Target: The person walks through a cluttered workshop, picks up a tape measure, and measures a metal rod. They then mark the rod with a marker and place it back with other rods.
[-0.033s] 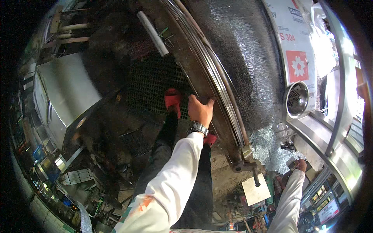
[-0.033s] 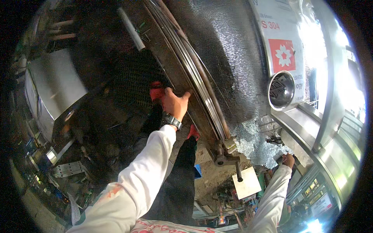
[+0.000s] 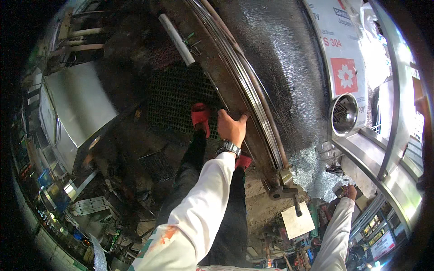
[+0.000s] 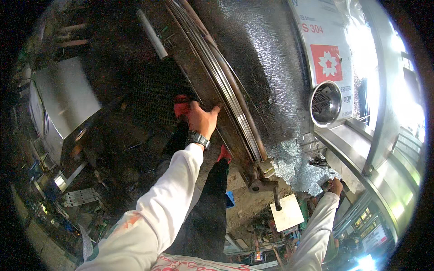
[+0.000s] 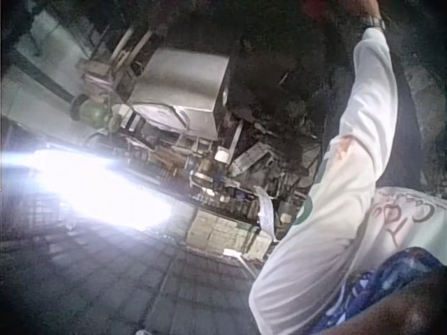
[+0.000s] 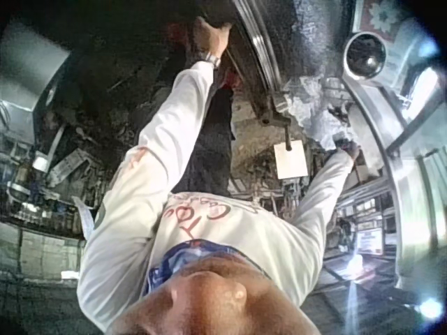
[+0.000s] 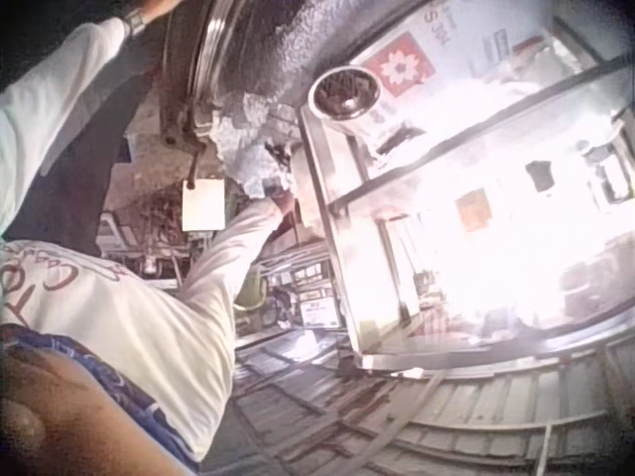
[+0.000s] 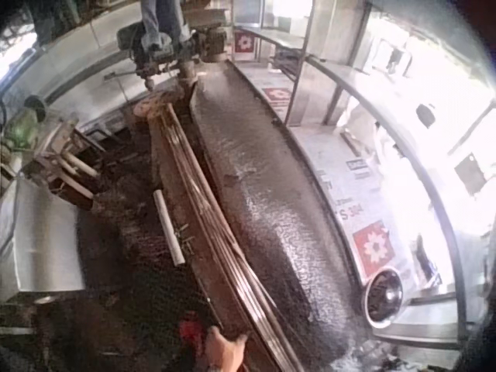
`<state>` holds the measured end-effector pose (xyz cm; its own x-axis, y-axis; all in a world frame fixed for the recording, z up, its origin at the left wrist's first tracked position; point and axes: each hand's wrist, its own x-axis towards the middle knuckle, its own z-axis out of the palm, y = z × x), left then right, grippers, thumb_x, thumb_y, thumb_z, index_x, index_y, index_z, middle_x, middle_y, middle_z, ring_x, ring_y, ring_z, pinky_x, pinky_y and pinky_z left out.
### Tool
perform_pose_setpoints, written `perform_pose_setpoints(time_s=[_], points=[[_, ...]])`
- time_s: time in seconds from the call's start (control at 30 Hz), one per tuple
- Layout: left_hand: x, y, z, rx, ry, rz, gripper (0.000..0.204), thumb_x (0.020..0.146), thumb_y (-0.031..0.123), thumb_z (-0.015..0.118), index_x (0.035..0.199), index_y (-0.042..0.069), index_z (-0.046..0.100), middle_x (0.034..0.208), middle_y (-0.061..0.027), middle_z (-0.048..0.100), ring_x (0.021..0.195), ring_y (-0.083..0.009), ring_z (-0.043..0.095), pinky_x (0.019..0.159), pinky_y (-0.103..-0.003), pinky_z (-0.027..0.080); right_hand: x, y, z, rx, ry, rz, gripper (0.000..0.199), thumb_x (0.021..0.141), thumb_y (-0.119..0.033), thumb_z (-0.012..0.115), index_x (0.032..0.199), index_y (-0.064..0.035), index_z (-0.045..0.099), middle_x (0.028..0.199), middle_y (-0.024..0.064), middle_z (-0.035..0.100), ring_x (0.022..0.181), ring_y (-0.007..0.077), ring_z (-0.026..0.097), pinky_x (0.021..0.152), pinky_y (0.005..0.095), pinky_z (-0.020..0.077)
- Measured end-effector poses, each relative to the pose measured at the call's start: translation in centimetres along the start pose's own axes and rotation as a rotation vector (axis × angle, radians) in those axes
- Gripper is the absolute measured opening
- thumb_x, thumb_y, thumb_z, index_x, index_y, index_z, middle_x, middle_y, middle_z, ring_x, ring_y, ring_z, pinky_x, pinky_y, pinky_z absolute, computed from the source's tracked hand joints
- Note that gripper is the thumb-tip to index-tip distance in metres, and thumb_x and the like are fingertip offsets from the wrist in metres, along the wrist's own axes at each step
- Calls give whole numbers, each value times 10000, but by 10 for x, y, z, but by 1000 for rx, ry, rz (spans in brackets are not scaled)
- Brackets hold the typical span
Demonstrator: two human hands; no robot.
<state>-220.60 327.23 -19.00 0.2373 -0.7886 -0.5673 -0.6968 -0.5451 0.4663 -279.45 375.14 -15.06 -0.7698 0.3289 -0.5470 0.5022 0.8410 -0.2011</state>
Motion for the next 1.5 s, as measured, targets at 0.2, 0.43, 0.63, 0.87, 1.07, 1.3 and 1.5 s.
perform_pose_setpoints(time_s=[0.2,0.43,0.63,0.87,1.07,1.3,1.5], points=[[10,2,1,54,78,30,706,718,416,871,1110,-42,503,1049,-302,641,979,-497,629,820,-540,515,-94,-12,21,392,-85,-480,192,987,-152,571,1064,22,546,894,123,672,689,168,622,591,291,502],[11,-2,4,-34,19,-15,735,737,386,862,1183,-57,483,1115,-338,628,1047,-500,617,880,-540,504,-370,-31,94,887,-542,-389,454,992,-225,532,1394,-15,512,1374,146,569,878,188,639,688,244,560],[12,11,-6,-8,-154,-85,876,739,439,845,1302,-100,445,1219,-340,601,1098,-484,611,918,-515,504,-537,-126,276,1019,-989,-404,467,988,-266,615,1391,-135,419,1308,226,583,894,229,660,729,358,567],[21,-12,11,-90,-207,-48,619,782,352,809,1116,-29,454,1017,-300,624,965,-495,623,781,-553,510,-623,-224,438,368,-786,-767,298,1034,-199,493,1190,0,651,991,76,656,906,152,608,810,283,469],[28,-25,21,-111,-254,-77,590,788,333,800,1108,-28,460,1006,-297,630,965,-494,628,779,-548,513,-637,-243,482,289,-631,-1104,238,882,-51,622,1109,15,602,983,112,624,921,188,613,864,323,478],[32,-18,8,-94,-293,-96,585,783,331,803,1096,-31,466,1005,-301,633,966,-494,631,789,-540,517,-633,-246,503,235,-505,-1161,247,867,-23,630,1113,-6,619,939,118,661,875,195,645,817,322,500],[29,-21,2,-85,-313,-112,580,778,329,806,1086,-33,472,1004,-304,635,968,-493,633,798,-533,520,-638,-246,508,208,-505,-1147,248,862,-42,665,1105,-27,619,937,133,658,856,237,656,813,338,504]])
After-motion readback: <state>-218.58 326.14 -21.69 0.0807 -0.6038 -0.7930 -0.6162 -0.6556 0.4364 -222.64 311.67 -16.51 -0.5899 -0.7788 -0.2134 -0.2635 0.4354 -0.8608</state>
